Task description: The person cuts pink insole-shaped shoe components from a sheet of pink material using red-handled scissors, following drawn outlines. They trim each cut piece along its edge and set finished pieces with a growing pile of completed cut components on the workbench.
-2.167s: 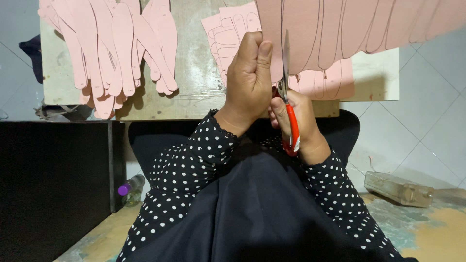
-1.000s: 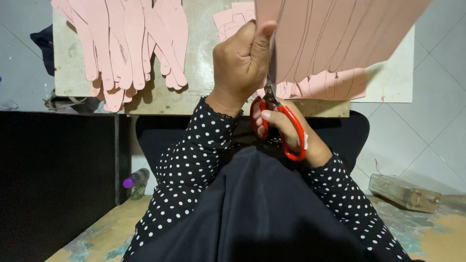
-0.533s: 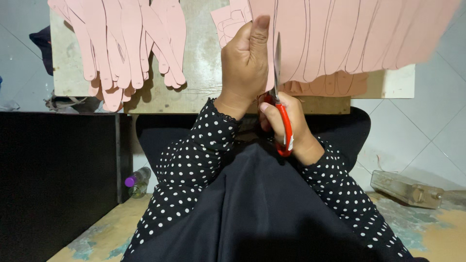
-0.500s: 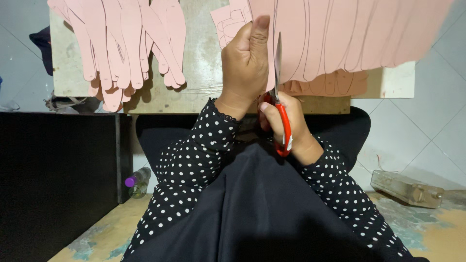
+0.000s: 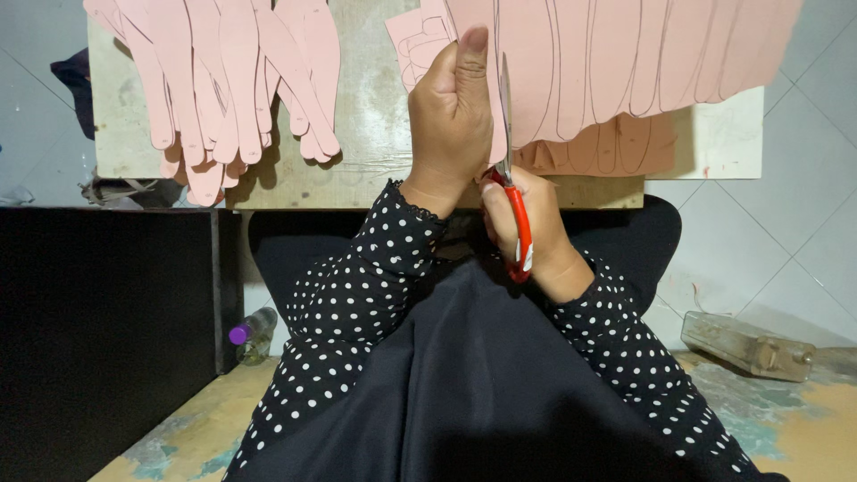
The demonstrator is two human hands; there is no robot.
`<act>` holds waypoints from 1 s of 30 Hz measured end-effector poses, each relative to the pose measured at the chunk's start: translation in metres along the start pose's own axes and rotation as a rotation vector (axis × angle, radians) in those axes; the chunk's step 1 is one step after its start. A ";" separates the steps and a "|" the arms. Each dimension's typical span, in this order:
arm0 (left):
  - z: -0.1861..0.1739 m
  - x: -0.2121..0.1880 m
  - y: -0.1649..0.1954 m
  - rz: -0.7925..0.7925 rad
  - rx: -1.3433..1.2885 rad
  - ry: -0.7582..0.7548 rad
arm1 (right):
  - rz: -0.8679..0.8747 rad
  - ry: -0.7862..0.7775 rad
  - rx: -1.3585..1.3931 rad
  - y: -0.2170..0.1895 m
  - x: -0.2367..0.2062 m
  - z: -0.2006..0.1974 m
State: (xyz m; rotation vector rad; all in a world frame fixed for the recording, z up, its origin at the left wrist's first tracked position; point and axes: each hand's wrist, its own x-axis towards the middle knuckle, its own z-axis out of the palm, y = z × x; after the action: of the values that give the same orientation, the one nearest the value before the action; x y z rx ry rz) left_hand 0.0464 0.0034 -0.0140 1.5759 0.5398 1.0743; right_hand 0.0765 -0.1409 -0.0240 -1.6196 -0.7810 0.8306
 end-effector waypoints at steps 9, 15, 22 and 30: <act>0.001 -0.001 -0.003 -0.039 -0.043 -0.001 | 0.058 -0.008 0.016 0.006 0.006 -0.002; 0.007 -0.012 0.001 -0.114 -0.071 -0.089 | -0.038 -0.098 0.031 0.000 0.008 -0.012; 0.009 -0.012 -0.004 -0.093 -0.060 -0.071 | -0.003 -0.023 -0.002 0.006 0.008 -0.008; 0.010 -0.012 -0.010 -0.095 -0.032 -0.066 | 0.058 0.034 0.022 0.013 0.009 -0.007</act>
State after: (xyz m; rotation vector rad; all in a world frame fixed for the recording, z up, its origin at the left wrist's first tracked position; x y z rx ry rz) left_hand 0.0510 -0.0083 -0.0272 1.5372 0.5451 0.9514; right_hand 0.0883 -0.1396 -0.0365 -1.6393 -0.7012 0.8481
